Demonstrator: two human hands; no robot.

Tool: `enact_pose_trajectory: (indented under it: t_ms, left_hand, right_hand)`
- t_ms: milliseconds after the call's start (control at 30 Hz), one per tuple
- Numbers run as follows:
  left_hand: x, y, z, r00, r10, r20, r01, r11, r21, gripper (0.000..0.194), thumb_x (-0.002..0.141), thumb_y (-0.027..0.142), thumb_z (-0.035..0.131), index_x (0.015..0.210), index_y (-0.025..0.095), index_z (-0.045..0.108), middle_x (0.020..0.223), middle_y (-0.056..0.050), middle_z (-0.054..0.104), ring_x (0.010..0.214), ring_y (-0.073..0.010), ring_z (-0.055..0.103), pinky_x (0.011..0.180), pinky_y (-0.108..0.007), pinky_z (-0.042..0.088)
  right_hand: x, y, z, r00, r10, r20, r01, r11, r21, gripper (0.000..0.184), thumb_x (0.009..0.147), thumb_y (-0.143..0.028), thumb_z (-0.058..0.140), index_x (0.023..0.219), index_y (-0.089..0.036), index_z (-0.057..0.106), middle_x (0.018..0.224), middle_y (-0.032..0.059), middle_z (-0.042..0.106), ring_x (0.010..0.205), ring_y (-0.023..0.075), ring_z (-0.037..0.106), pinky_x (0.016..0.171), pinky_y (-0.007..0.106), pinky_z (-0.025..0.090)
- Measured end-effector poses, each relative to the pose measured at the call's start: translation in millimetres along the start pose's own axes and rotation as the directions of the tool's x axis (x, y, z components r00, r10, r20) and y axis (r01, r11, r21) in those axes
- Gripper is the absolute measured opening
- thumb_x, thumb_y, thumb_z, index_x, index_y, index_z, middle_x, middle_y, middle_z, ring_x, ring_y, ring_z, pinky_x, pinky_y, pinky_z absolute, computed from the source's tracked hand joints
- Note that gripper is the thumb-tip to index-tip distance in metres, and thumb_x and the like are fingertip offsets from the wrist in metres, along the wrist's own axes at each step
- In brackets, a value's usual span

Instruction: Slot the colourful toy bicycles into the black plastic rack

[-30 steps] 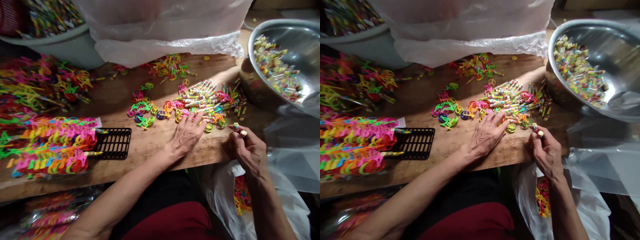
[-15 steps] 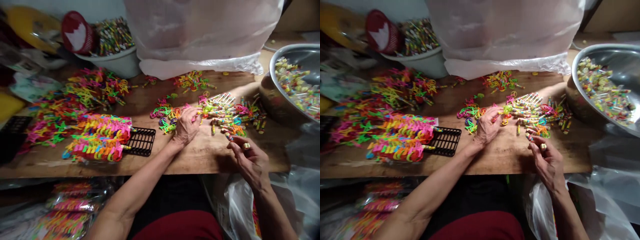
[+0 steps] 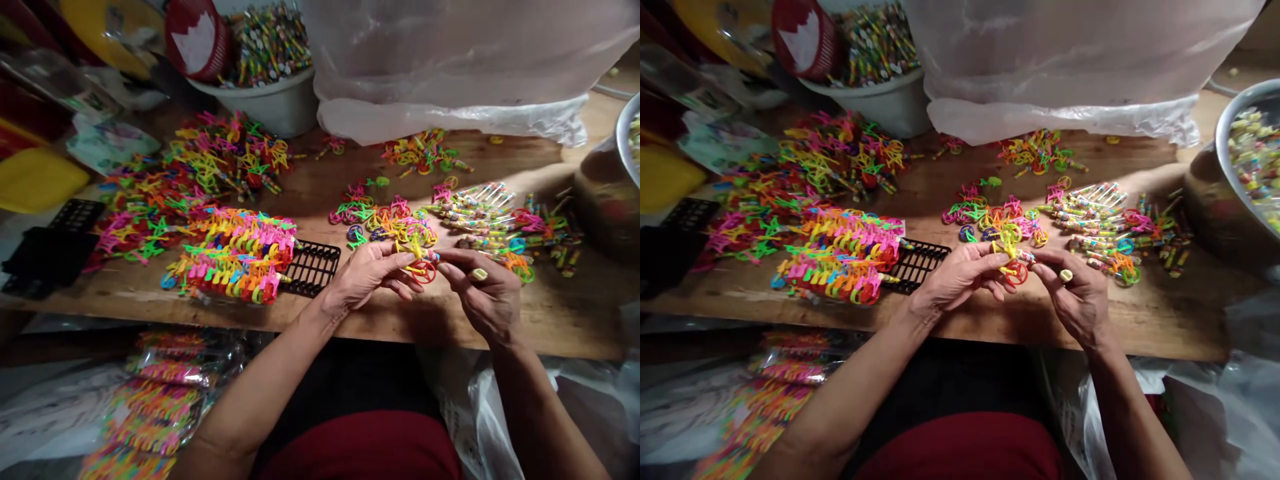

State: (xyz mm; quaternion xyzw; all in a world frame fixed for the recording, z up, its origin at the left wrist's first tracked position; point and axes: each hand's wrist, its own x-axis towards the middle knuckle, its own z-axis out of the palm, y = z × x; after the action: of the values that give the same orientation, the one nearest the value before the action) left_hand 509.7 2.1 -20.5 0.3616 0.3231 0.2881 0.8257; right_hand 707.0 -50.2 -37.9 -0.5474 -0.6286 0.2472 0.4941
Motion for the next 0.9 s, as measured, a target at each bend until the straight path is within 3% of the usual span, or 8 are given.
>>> enact_pose_trajectory:
  t_ms: [267,367,533,700,900]
  left_hand:
    - [-2.7,-8.9,-5.6,0.981,-0.161,0.111,0.172,0.980,-0.099,0.026,0.077,0.027,0.080,0.090,0.007,0.070,0.078,-0.009,0.075,0.061,-0.0167,0.072,0.052,-0.024,0.061]
    - [-2.6,-13.3,-7.2,0.965,-0.224,0.138,0.241,0.962,-0.127,0.024,0.077,0.025,0.078,0.088,0.005,0.070,0.075,-0.010,0.074,0.059,-0.0177,0.072,0.052,-0.024,0.060]
    - [-1.0,-28.5,-12.2,0.933,-0.317,0.172,0.350,0.912,-0.214,0.021,0.075,0.021,0.075,0.088,0.006,0.070,0.073,-0.009,0.074,0.056,-0.0192,0.072,0.049,-0.025,0.059]
    - [-5.1,-33.0,-14.7,0.890,-0.398,0.224,0.440,0.877,-0.193,0.020,0.075,0.021,0.079,0.087,0.008,0.070,0.070,-0.008,0.073,0.056,-0.0198,0.072,0.048,-0.024,0.059]
    - [-6.0,-35.8,-11.0,0.871,-0.432,0.233,0.459,0.885,-0.075,0.024,0.073,0.024,0.082,0.085,0.009,0.068,0.069,-0.010,0.073,0.057,-0.0193,0.072,0.048,-0.021,0.058]
  right_hand:
    - [-17.2,9.2,-7.3,0.998,0.027,0.057,-0.031,0.997,0.065,0.011,0.086,-0.029,0.076,0.096,-0.025,0.079,0.090,0.0036,0.078,0.079,0.0193,0.074,0.073,0.031,0.061]
    - [-20.0,11.1,-7.0,0.995,-0.100,0.019,0.100,0.995,0.023,0.013,0.084,-0.023,0.077,0.097,-0.026,0.078,0.090,0.0033,0.078,0.080,0.0198,0.075,0.072,0.031,0.061]
    - [-31.0,9.8,-5.3,0.951,-0.305,0.053,0.307,0.952,-0.024,0.038,0.083,-0.009,0.072,0.115,-0.030,0.074,0.101,0.0028,0.078,0.085,0.0178,0.075,0.073,0.027,0.060]
    - [-39.1,2.0,-16.4,0.941,-0.272,0.201,0.296,0.950,-0.102,0.038,0.090,-0.010,0.063,0.121,-0.031,0.072,0.111,0.0042,0.076,0.091,0.0186,0.075,0.074,0.028,0.062]
    - [-39.7,4.3,-45.5,0.869,-0.208,0.448,0.275,0.957,-0.091,0.037,0.094,-0.021,0.062,0.127,-0.036,0.070,0.121,0.0008,0.073,0.100,0.0225,0.075,0.086,0.033,0.064]
